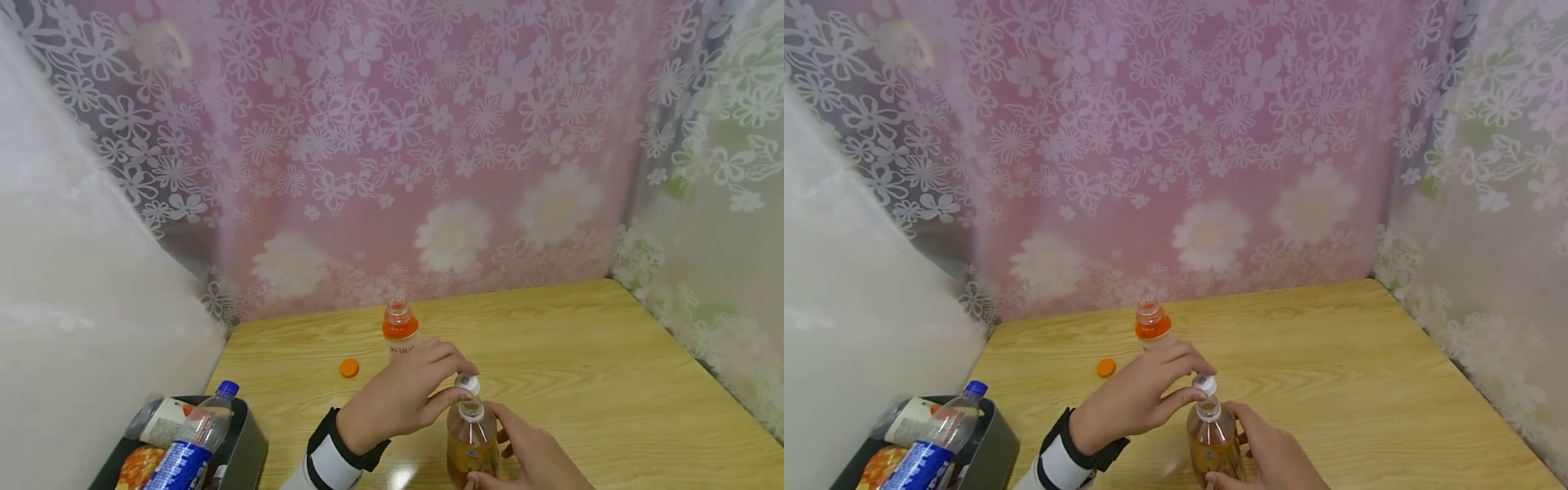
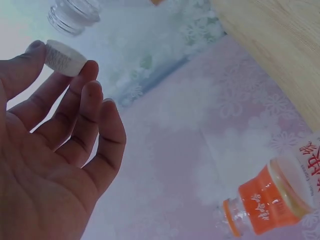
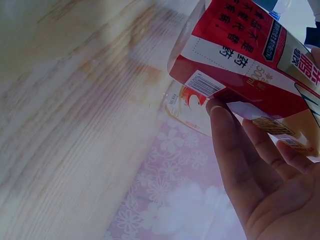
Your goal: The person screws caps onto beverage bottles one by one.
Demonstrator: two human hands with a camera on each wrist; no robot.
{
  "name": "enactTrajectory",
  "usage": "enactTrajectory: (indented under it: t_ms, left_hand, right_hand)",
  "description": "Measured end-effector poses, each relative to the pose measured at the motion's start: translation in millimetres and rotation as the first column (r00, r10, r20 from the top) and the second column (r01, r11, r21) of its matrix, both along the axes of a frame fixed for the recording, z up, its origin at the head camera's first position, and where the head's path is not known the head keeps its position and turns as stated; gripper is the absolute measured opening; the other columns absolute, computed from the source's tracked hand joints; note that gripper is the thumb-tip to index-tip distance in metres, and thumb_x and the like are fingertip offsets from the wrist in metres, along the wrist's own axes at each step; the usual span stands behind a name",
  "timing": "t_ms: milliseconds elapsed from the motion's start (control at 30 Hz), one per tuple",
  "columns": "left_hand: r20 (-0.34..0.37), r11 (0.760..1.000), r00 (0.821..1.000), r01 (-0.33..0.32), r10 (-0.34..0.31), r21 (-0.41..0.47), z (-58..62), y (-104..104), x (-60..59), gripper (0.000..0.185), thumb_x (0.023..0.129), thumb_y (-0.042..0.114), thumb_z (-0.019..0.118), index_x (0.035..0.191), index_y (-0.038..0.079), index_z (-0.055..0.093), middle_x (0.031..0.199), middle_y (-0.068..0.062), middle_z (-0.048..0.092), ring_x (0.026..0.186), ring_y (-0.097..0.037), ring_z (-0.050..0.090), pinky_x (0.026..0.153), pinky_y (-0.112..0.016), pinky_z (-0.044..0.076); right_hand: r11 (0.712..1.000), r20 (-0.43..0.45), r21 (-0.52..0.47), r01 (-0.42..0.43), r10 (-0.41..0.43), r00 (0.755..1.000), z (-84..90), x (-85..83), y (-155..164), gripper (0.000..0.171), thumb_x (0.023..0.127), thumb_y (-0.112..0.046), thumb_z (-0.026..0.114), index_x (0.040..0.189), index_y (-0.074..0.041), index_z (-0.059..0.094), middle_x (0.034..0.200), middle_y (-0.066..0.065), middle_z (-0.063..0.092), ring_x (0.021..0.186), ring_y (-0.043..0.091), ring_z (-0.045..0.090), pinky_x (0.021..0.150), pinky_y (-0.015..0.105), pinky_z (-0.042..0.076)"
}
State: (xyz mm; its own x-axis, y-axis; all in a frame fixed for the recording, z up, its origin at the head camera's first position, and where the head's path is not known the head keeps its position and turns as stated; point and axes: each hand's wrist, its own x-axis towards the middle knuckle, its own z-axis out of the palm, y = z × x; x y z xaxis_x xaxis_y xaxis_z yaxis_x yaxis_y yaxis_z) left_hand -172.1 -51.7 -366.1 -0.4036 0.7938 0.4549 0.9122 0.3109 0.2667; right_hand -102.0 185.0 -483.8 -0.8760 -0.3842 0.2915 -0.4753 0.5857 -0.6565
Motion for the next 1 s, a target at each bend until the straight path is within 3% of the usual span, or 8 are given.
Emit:
enactTrajectory:
  t_ms: [233,500,800,900,1000]
  left_hand:
    - [-0.092,0.997,0.996,-0.028,0.022,-0.067,0.1,1,8.7,0.025,0.1,0.031,0.066,0.121,0.017,0.067,0.112,0.009,0.065,0.1,-0.005,0.059,0.088,-0.015,0.044]
    - [-0.122,0.994,0.992,-0.05,0.038,-0.096,-2.6,2,12.6,0.026,0.097,0.04,0.068,0.114,0.02,0.072,0.104,0.011,0.064,0.094,-0.004,0.056,0.082,-0.013,0.042]
    - [-0.098,0.984,0.988,-0.134,0.123,-0.114,-5.1,5,14.7,0.03,0.096,0.05,0.066,0.093,0.02,0.069,0.083,0.013,0.062,0.069,0.006,0.051,0.063,-0.005,0.039]
    - [-0.063,0.987,0.992,-0.116,0.109,-0.107,-5.0,6,13.4,0.029,0.096,0.049,0.067,0.089,0.02,0.067,0.08,0.013,0.06,0.066,0.008,0.047,0.06,-0.004,0.037]
    - [-0.001,0.993,0.999,-0.05,0.05,-0.107,-3.8,4,11.4,0.023,0.096,0.041,0.07,0.098,0.019,0.071,0.088,0.011,0.062,0.073,0.006,0.05,0.065,-0.003,0.038]
  right_hand:
    - [1.0,0.008,-0.004,0.015,-0.015,1.0,3.6,-0.8,1,0.078,0.083,-0.05,0.081,0.142,-0.013,0.046,0.11,-0.009,0.07,0.084,-0.003,0.064,0.063,0.024,0.056]
    - [1.0,0.049,0.015,0.024,-0.024,0.998,4.8,1.6,0,0.078,0.084,-0.054,0.079,0.143,-0.016,0.046,0.104,-0.011,0.069,0.08,-0.003,0.063,0.061,0.024,0.055]
    - [0.998,-0.027,0.03,0.061,-0.06,0.998,2.6,3.0,-3,0.075,0.081,-0.056,0.081,0.141,-0.024,0.049,0.096,-0.018,0.067,0.072,-0.006,0.06,0.055,0.021,0.051]
    - [0.997,-0.036,0.035,0.071,-0.069,0.997,2.3,2.3,-3,0.074,0.081,-0.056,0.081,0.141,-0.026,0.049,0.094,-0.019,0.066,0.073,-0.006,0.06,0.054,0.021,0.049]
    - [0.997,-0.044,0.024,0.068,-0.067,0.997,2.2,1.3,-4,0.075,0.08,-0.054,0.082,0.141,-0.026,0.049,0.095,-0.018,0.067,0.071,-0.005,0.059,0.055,0.021,0.049]
